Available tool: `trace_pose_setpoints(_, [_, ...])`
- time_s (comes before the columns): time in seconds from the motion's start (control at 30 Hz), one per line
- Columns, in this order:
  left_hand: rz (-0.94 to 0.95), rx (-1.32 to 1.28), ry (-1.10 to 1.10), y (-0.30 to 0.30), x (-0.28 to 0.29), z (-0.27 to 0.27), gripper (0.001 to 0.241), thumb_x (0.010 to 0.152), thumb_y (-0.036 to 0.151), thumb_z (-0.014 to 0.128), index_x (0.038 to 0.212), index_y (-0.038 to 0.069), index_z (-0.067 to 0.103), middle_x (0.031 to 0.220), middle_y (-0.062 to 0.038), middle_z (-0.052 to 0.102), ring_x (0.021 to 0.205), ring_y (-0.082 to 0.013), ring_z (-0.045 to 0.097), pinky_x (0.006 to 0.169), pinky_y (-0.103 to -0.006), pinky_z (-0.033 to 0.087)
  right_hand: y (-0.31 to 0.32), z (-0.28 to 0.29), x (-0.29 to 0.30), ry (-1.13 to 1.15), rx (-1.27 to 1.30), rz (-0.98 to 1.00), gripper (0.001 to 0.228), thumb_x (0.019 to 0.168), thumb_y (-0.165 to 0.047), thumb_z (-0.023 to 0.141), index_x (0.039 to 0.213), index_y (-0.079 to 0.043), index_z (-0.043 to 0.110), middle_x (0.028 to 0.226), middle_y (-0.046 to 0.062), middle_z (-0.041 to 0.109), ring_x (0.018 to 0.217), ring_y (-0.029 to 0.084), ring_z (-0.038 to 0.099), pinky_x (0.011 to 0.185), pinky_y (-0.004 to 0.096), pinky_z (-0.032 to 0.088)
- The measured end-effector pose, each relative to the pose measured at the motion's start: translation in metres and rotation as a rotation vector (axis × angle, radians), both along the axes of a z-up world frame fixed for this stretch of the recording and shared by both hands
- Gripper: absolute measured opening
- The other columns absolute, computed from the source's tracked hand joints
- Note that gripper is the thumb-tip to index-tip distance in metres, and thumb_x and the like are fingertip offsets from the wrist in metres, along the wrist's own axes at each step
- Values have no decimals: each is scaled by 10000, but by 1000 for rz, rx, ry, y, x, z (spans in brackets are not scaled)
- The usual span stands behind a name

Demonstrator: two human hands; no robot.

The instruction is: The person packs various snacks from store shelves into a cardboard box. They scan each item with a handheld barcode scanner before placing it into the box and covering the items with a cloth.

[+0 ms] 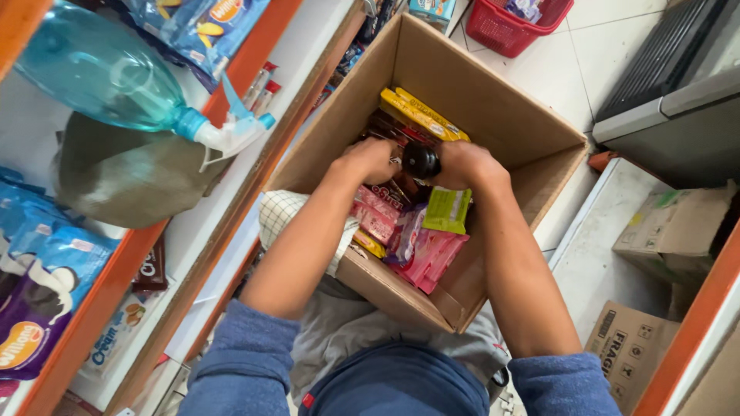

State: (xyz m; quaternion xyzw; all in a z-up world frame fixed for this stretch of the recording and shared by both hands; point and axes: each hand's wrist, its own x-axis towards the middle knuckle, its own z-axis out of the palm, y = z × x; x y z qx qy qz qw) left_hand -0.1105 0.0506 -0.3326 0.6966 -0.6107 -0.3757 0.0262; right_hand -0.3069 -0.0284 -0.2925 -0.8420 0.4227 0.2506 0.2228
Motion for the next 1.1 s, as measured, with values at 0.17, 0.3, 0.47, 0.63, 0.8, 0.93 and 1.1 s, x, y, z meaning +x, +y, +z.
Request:
trace_pose_setpoints(0.17, [-241, -4, -312, -39, -18, -17, 715, 782, 375, 834, 1402, 173, 540, 1288, -153, 663, 1195, -336, 644, 981, -476, 524, 3, 6, 3, -15, 23, 27, 458, 728, -443, 838, 1061, -136, 769, 1091, 143, 745, 1048, 313, 704, 913, 437, 566])
trace_pose_setpoints(0.3, [-213, -24, -309, -76, -22, -40, 875, 839, 164, 762, 1588, 268, 321, 1283, -169, 682, 1171, -349, 672, 947, -492, 550, 3, 13, 1, 51, 17, 42, 455, 735, -441, 836, 1059, -127, 771, 1089, 130, 753, 1048, 306, 710, 911, 439, 573])
trace_pose_setpoints(0.47, [-179, 111, -189, -97, -18, -106, 975, 818, 95, 713, 1600, 383, 208, 1308, -188, 657, 1182, -344, 657, 965, -464, 533, 1, 27, -1, 45, -8, 13, 419, 750, -420, 822, 1021, -107, 757, 1039, 154, 754, 1015, 325, 713, 890, 452, 573])
trace_pose_setpoints(0.63, [359, -35, 527, -96, -12, -185, 480, 995, 424, 616, 1422, 206, 582, 1368, -218, 657, 1288, -343, 606, 1036, -438, 463, 0, 39, -2, -29, -24, -32, 423, 750, -441, 811, 987, -95, 753, 1014, 160, 746, 987, 342, 711, 874, 467, 571])
trace_pose_setpoints(0.8, [311, 3, 596, -77, -14, -166, 447, 855, 422, 678, 1219, 169, 729, 1252, -195, 722, 1193, -336, 661, 969, -420, 529, -1, 44, -1, -112, -43, -58, 353, 728, -369, 789, 976, -120, 758, 988, 157, 750, 970, 355, 715, 852, 477, 580])
trace_pose_setpoints(0.93, [-124, -274, 201, -73, -19, -112, 447, 708, 281, 770, 1130, 144, 715, 1156, -198, 719, 1113, -366, 666, 922, -441, 549, 0, 50, -6, -260, -121, -185, 362, 716, -334, 810, 1040, -180, 762, 1006, 159, 747, 982, 372, 696, 871, 489, 556])
trace_pose_setpoints(1.1, [208, -238, -6, -66, -27, -34, 234, 889, 336, 715, 991, 140, 791, 1025, -223, 753, 1026, -396, 722, 970, -475, 559, -1, 60, -14, -454, -163, -392, 440, 678, -337, 865, 1072, -173, 758, 1000, 157, 751, 962, 367, 705, 866, 484, 549])
